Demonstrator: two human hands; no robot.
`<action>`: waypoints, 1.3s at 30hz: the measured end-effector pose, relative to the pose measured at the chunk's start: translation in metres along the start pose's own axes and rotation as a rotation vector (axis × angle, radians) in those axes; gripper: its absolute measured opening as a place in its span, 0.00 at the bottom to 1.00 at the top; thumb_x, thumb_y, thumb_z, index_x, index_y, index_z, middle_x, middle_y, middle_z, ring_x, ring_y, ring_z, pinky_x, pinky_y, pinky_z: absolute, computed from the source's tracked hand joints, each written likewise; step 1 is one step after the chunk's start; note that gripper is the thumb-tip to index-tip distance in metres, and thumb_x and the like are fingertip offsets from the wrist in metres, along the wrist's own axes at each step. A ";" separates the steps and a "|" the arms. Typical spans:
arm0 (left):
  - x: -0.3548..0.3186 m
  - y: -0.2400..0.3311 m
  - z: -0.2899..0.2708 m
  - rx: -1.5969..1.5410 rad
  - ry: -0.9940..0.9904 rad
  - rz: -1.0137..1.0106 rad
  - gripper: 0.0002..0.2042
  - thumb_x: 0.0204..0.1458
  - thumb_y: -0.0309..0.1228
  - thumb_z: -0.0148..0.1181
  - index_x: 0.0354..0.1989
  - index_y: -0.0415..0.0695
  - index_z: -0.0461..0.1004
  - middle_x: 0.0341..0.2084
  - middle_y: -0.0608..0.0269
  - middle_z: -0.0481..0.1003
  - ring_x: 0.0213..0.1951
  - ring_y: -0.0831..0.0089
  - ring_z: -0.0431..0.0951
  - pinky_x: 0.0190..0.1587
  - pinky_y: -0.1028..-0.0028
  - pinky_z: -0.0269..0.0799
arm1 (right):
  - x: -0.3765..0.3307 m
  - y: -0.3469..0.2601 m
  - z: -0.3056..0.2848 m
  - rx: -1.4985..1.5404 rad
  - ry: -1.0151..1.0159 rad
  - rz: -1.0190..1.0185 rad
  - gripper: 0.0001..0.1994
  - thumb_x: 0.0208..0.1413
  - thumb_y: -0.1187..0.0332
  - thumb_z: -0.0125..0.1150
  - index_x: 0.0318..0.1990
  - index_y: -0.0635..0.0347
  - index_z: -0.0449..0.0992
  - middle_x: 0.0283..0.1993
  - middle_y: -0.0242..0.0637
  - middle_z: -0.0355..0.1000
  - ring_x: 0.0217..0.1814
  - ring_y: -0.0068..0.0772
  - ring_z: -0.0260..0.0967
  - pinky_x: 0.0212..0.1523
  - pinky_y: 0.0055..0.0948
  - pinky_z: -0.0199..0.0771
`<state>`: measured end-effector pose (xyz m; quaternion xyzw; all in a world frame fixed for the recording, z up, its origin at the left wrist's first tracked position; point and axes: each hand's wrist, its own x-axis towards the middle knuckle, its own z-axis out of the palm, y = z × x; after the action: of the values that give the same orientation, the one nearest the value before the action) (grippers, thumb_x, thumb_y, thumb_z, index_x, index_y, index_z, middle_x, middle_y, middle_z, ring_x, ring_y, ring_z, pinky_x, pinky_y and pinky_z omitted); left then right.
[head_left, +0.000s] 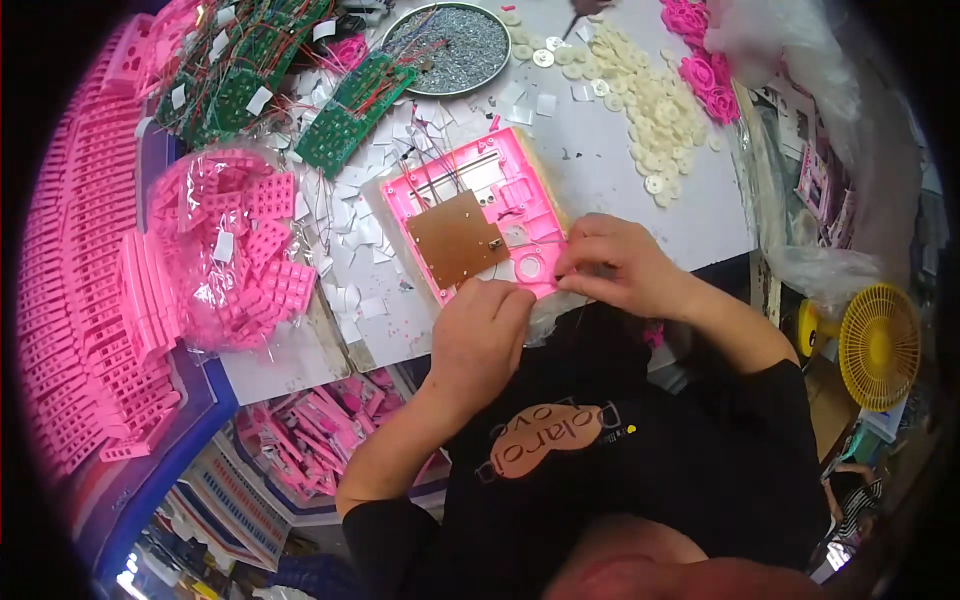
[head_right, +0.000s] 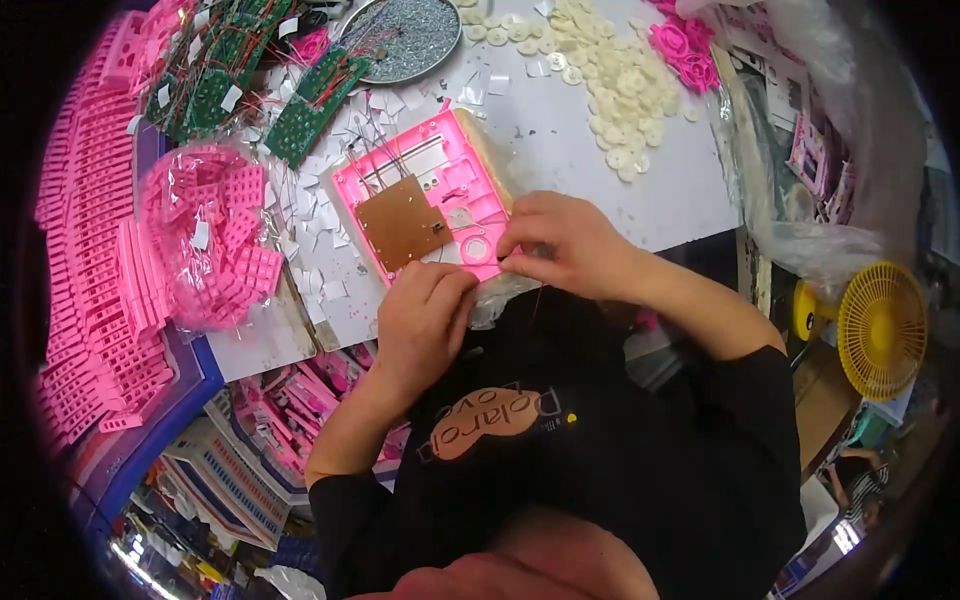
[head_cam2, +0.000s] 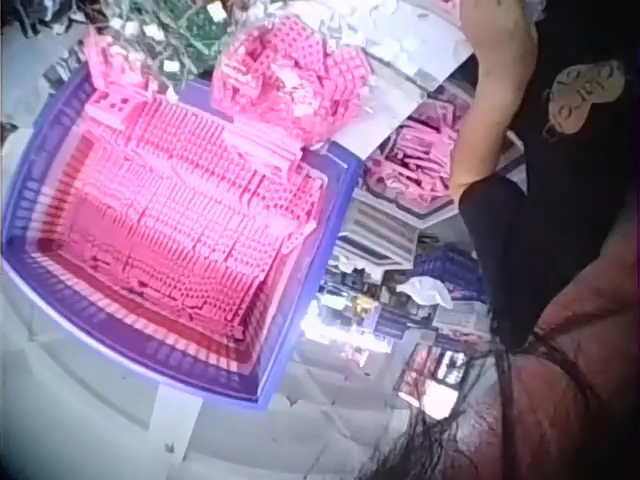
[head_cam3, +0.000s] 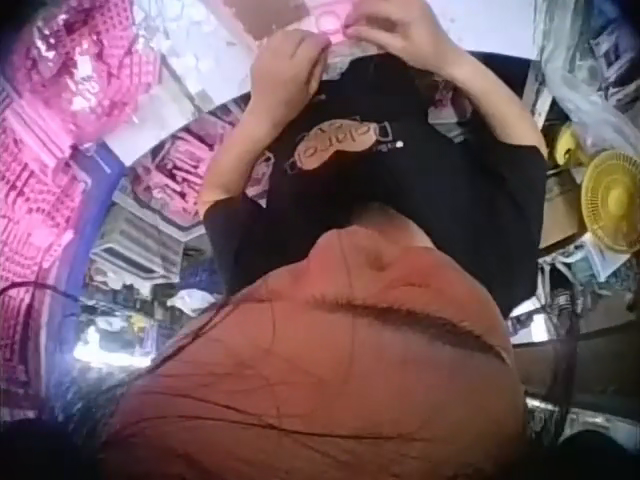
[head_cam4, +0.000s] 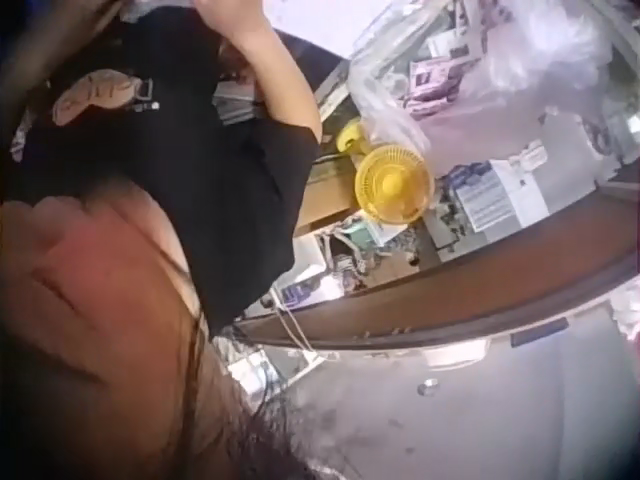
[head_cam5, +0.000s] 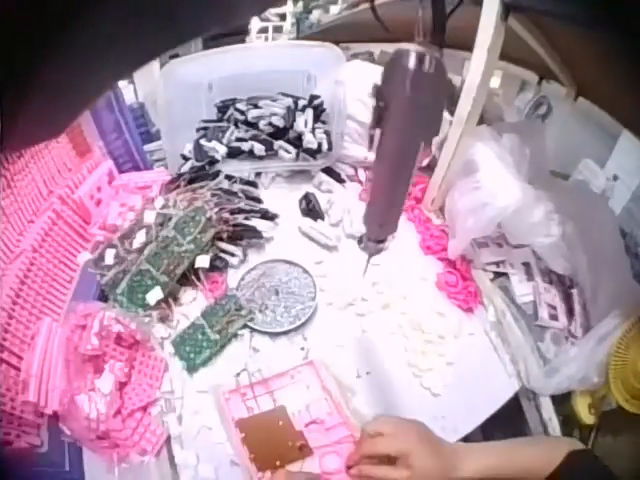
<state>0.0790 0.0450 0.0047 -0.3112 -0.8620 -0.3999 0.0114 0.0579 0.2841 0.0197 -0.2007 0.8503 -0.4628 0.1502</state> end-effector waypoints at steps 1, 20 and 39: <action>-0.001 -0.001 0.001 0.001 -0.001 -0.002 0.09 0.45 0.22 0.62 0.37 0.42 0.76 0.32 0.59 0.74 0.35 0.58 0.74 0.37 0.64 0.71 | 0.002 -0.001 -0.004 -0.043 -0.063 0.007 0.09 0.48 0.71 0.70 0.37 0.58 0.79 0.35 0.36 0.72 0.38 0.40 0.70 0.36 0.37 0.71; -0.003 -0.008 0.004 0.097 -0.072 0.087 0.17 0.43 0.25 0.58 0.45 0.48 0.77 0.26 0.63 0.66 0.31 0.64 0.71 0.31 0.64 0.67 | 0.007 -0.028 -0.001 -0.647 -0.226 -0.274 0.06 0.44 0.71 0.63 0.31 0.52 0.75 0.32 0.28 0.71 0.40 0.36 0.72 0.30 0.35 0.77; 0.009 -0.003 -0.004 0.195 -0.286 0.197 0.21 0.46 0.28 0.59 0.53 0.50 0.76 0.29 0.63 0.67 0.29 0.66 0.72 0.29 0.66 0.68 | -0.030 -0.017 -0.004 -0.683 -0.272 -0.193 0.20 0.49 0.68 0.62 0.51 0.61 0.77 0.23 0.35 0.70 0.27 0.39 0.72 0.20 0.37 0.70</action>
<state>0.0689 0.0456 0.0081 -0.4452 -0.8549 -0.2630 -0.0420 0.0857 0.2930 0.0381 -0.3781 0.9050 -0.1340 0.1418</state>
